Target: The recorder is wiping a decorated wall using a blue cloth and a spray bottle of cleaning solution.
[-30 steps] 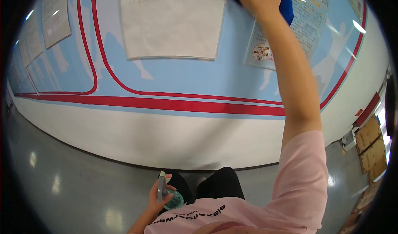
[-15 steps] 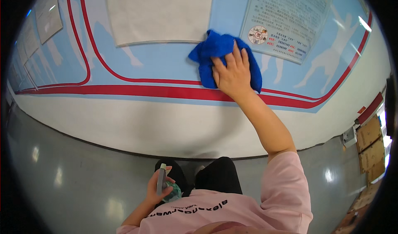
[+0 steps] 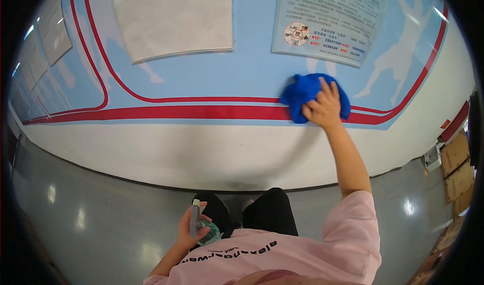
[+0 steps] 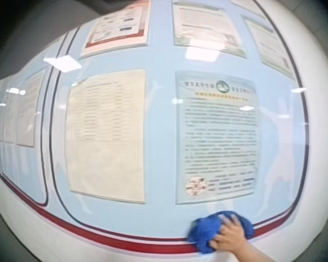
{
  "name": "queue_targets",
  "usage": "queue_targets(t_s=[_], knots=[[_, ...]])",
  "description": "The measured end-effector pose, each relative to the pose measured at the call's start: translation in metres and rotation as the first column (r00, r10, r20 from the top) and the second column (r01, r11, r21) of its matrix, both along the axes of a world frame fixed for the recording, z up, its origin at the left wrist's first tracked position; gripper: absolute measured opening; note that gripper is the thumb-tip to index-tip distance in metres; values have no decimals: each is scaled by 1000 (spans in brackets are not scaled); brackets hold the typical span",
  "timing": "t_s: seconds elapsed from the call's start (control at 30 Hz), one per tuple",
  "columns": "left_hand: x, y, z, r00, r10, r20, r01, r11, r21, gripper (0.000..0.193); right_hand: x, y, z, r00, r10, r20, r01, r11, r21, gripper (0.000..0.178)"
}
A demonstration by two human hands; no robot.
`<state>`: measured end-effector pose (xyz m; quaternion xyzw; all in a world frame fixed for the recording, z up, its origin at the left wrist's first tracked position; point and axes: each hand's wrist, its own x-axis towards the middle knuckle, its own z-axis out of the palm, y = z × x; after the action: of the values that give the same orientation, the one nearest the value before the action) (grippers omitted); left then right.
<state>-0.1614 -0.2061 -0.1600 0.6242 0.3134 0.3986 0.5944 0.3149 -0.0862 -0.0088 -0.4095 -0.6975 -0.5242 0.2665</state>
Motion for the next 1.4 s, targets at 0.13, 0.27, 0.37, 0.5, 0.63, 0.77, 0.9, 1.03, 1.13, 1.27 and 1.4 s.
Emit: queue_targets(t_s=[0.13,0.27,0.37,0.5,0.63,0.77,0.9,1.03,1.13,1.27,1.4], knots=[[-1,0,3,1000,-6,0,6,1000,-19,67,67,-19,-1,990,-69,-125,84,989,120,14],[3,4,4,999,-35,30,35,999,-12,66,128,-46,-5,899,-285,-333,346,928,141,31],[4,7,8,996,-80,28,80,997,8,67,158,-58,-12,832,-322,-451,430,889,159,45],[4,6,19,995,-92,-30,90,994,-61,66,155,-55,-21,709,-225,-668,452,872,186,53],[2,5,15,996,-86,23,87,996,-33,63,103,-34,-13,580,-70,-811,421,878,225,56],[-4,7,12,997,-75,29,76,997,-11,64,11,-2,-10,722,-59,-689,287,932,221,61],[-2,8,16,997,-65,27,67,994,-86,66,-79,32,2,898,-39,-438,122,979,164,41],[0,9,4,996,-29,85,32,999,-37,67,-162,61,29,976,143,-163,-151,988,-35,27],[2,6,-8,995,32,95,-26,998,-58,67,-212,90,36,940,329,-86,-338,931,-134,27],[7,-2,0,991,123,58,-115,985,-128,69,-265,138,37,852,518,-78,-523,834,-178,30],[16,-5,4,987,163,2,-162,981,-104,68,-323,198,12,744,644,-176,-668,712,-216,27]])
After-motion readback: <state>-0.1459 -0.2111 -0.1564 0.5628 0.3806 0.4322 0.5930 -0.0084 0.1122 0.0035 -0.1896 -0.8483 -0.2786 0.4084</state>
